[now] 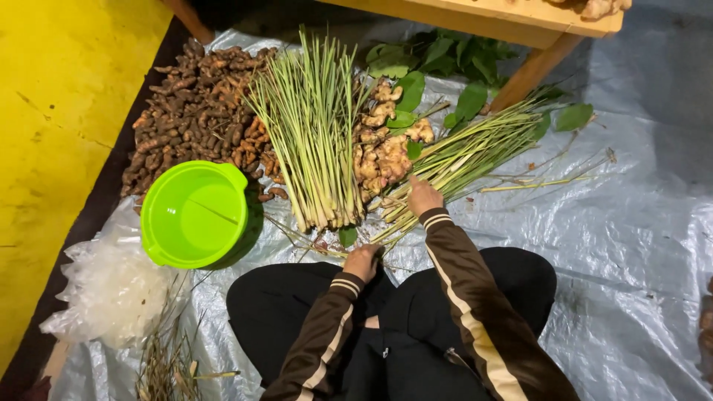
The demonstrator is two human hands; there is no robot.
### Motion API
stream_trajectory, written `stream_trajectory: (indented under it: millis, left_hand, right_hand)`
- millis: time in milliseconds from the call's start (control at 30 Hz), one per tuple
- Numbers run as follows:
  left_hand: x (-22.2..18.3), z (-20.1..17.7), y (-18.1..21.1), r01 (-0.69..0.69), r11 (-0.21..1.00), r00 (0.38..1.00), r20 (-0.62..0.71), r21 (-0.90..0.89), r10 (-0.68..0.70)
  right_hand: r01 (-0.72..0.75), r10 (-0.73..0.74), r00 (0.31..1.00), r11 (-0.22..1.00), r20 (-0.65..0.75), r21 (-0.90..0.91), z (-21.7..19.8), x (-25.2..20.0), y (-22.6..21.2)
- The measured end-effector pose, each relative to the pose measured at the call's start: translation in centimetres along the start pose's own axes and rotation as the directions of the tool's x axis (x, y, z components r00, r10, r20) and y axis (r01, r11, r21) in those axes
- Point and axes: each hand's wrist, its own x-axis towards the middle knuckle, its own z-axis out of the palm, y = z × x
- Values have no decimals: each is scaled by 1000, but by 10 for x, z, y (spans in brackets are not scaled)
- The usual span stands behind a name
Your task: Bundling ginger roots by wrapping them with lemongrass leaves and tucking the ends to secure the bundle.
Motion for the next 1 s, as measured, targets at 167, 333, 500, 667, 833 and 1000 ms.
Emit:
stream_trajectory:
  millis: [167,333,500,667,833,1000]
  left_hand:
    - [-6,0,0,-3,999,1000,-15,-47,3]
    - [-10,-7,2,-13,994,999,-34,-107,9]
    - [2,2,8,-41,954,981,-193,-297,-17]
    - [14,-13,41,3,906,985,-157,-423,-76]
    - [35,2,61,15,910,977,-189,-414,-102]
    - [71,34,70,-33,981,968,-252,-191,-17]
  right_hand:
    - [29,-28,999,999,33,-46,50,19,17]
    - [-50,50,998,999,38,2,52,-4,38]
    - [-115,118,993,942,11,314,29,-42,44]
    - [-159,215,976,819,-37,552,78,-17,74]
    - [-206,300,954,663,-3,719,77,-42,66]
    - [-212,371,928,593,-30,777,32,-92,46]
